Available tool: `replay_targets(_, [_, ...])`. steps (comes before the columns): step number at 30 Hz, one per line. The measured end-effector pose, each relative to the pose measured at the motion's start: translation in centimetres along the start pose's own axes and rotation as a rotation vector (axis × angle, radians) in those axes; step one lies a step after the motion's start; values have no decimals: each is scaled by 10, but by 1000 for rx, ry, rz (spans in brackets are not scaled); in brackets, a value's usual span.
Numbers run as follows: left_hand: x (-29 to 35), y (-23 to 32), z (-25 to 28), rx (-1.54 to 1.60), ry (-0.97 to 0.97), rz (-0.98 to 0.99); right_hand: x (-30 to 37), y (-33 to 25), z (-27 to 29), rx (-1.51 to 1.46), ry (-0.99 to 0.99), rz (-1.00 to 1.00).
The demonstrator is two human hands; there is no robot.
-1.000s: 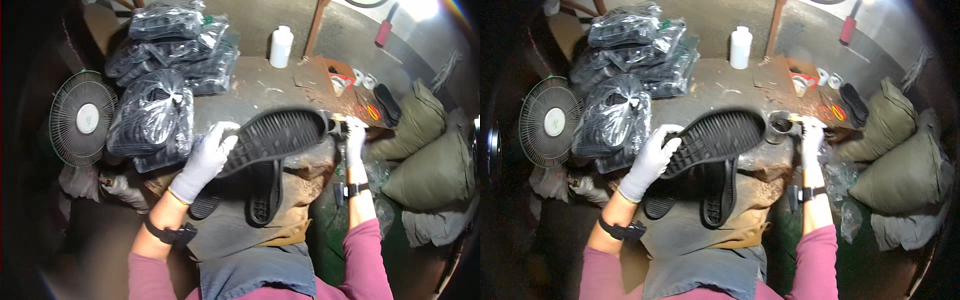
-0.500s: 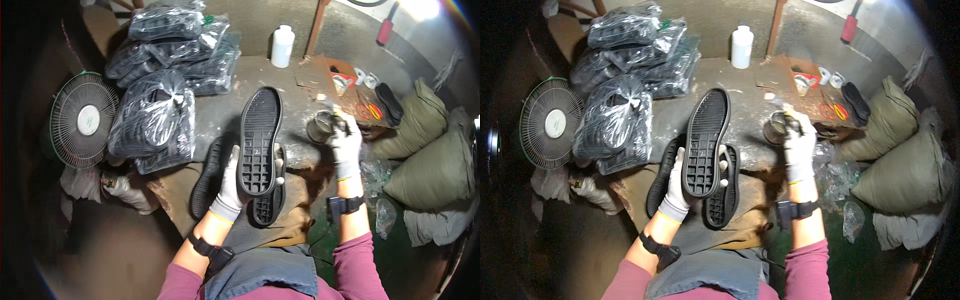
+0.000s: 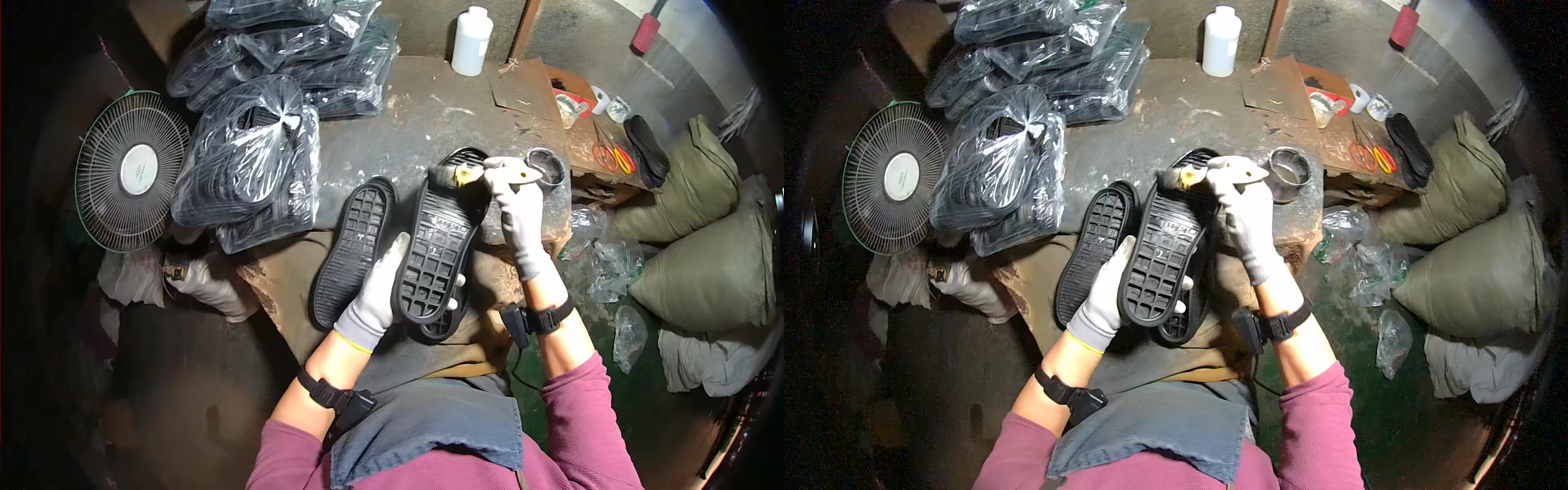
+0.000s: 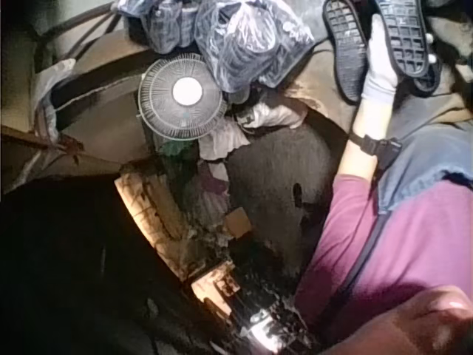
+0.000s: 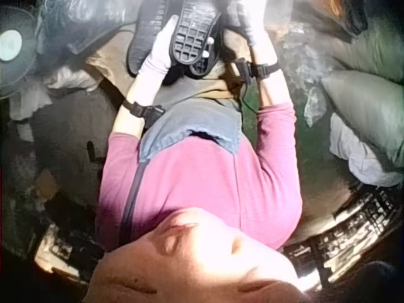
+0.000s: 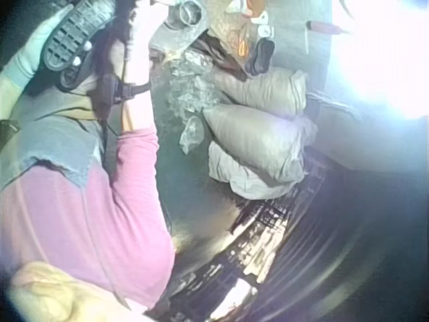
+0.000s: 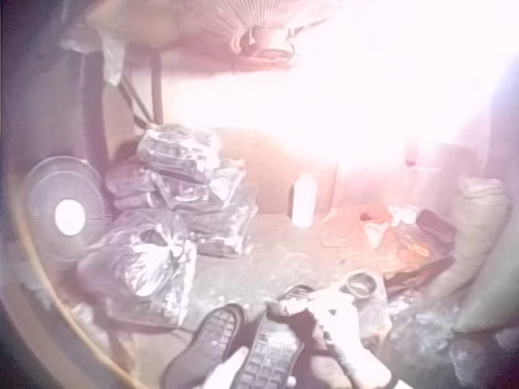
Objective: The person applies liquid to the soles of black shoes using a brush, handling them one at a time from a stack. They periodically dip the brush into a small metal container to coat the bottom and sides of each sole before setting it down.
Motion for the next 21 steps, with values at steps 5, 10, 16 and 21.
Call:
replay_targets(5, [-7, 10, -1, 190, -133, -52, 54, 9, -37, -318, -105, -328])
replay_targets(10, [-14, 40, 12, 229, -39, -146, 99, -11, -54, -335, -258, -295])
replay_targets(16, [10, 73, 0, -563, 206, -188, 90, -33, -45, -39, -425, -57])
replay_targets(21, [21, 80, -16, -1044, 220, -334, 74, -35, -25, 164, -176, -92])
Point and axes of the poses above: each hand's wrist, its own x-axis away from the middle knuckle, its own z-axis out of the back of the hand, y = z × x, the point moved 9 cm from there along -x, towards the middle knuckle, and after that the axes turned 7 degrees about -x, right-handed, at the moved point
